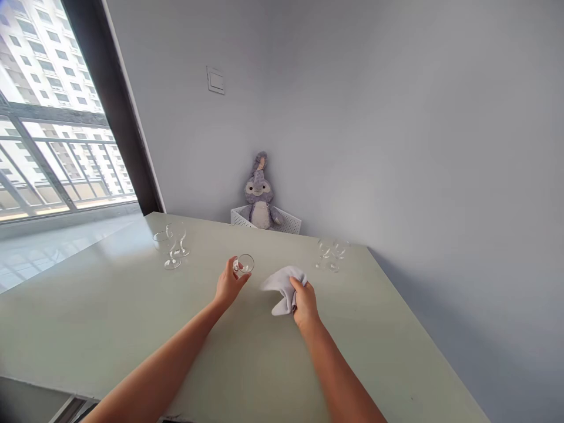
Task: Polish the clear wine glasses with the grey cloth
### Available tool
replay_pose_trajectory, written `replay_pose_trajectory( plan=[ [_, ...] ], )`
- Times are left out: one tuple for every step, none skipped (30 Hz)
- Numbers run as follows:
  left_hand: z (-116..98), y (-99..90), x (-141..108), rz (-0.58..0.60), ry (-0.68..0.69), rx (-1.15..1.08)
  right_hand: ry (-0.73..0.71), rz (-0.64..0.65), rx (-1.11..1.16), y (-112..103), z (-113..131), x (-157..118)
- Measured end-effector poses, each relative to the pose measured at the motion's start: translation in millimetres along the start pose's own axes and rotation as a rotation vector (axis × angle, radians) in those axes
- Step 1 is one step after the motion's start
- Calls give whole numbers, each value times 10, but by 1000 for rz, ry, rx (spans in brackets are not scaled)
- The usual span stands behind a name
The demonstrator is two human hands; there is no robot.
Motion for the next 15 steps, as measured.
replay_pose_trajectory(
  plan=[
    [-10, 16, -24, 3, 26, 20, -87, -56, -14, -1, 45, -15],
    [-18, 28, -46, 0, 49, 40, -214, -97, -58, 16, 102, -58],
    [-26, 38, -65, -7, 69, 55, -365, -106, -129, 57, 158, -128],
    [-35, 45, -80, -16, 92, 66, -522, -72, -219, 126, 199, -221],
    [-45, 50, -90, -27, 122, 72, -670, 0, -317, 217, 215, -327],
    [-57, 52, -96, -38, 159, 77, -792, 98, -407, 317, 203, -435],
    [-69, 50, -98, -51, 197, 82, -878, 203, -478, 413, 168, -532],
    [-80, 44, -96, -63, 232, 84, -920, 296, -534, 497, 119, -604],
    [-91, 36, -93, -73, 265, 83, -922, 358, -577, 560, 70, -645],
    [-102, 25, -89, -83, 297, 82, -892, 398, -606, 605, 28, -654],
    [-116, 13, -88, -88, 333, 79, -838, 434, -618, 633, -4, -636],
    [-134, 3, -92, -90, 378, 73, -767, 471, -615, 648, -24, -600],
    [-155, -7, -100, -92, 429, 68, -688, 505, -599, 652, -34, -551],
    [-178, -13, -112, -94, 481, 67, -609, 527, -570, 645, -35, -498],
    [-199, -16, -127, -95, 525, 70, -535, 540, -534, 632, -32, -448]
  ],
)
Point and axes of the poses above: each hand's wrist, its own x-axis towards the middle knuckle, its own y-axis out of the palm, z = x × y, the point moved 3 cm from there along x, towards the middle knuckle, and after that the axes turned 15 degrees about -z, right-handed, at the moved point
